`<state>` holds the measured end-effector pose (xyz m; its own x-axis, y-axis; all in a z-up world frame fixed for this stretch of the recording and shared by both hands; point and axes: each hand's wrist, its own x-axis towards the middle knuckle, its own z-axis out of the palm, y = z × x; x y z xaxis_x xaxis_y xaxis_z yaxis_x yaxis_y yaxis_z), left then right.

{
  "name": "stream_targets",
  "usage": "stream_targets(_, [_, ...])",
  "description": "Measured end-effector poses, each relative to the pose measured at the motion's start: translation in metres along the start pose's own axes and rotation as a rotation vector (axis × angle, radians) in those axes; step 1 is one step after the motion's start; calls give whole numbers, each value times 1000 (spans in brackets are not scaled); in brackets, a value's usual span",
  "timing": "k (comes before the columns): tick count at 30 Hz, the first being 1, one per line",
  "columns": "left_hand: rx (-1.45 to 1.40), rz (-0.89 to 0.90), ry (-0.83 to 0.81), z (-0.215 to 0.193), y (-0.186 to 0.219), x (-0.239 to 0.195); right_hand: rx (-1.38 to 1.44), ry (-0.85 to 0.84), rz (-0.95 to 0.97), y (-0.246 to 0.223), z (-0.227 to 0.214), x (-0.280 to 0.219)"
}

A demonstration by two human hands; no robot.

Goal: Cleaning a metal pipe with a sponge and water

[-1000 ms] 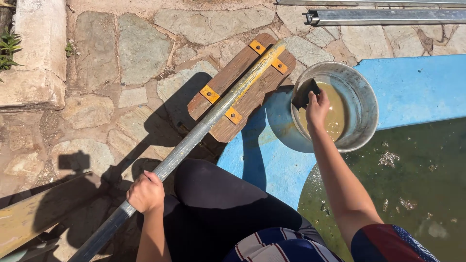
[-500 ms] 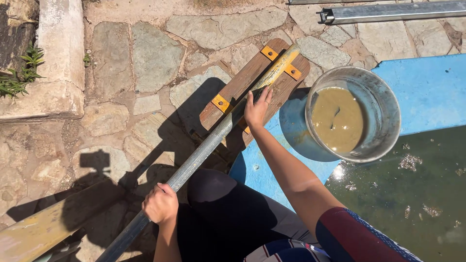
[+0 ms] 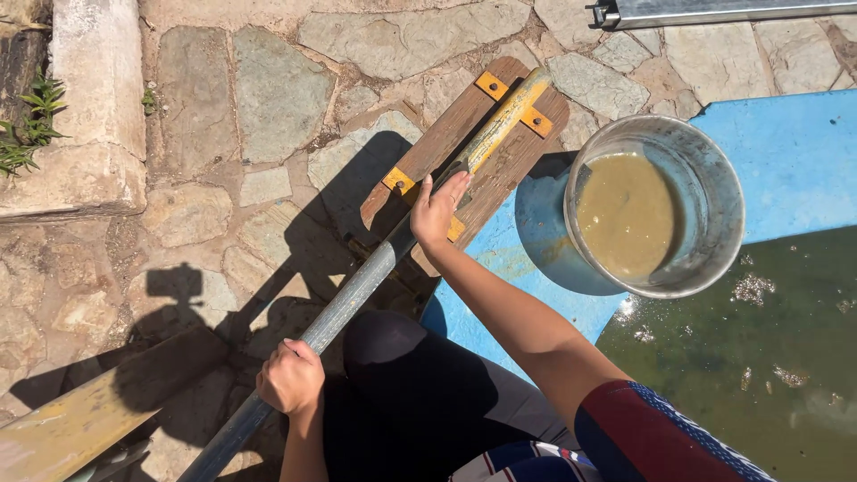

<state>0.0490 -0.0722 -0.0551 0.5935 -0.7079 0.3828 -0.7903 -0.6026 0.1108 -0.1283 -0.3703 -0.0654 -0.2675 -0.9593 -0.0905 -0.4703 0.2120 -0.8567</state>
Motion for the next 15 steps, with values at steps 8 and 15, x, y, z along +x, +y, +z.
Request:
stream_targets(8, [16,9,18,-1,0,5,50,83,-6,9,4,32])
stream_targets(15, [23,-8,-4,2,-1,0,40,-54,21,14,-3,18])
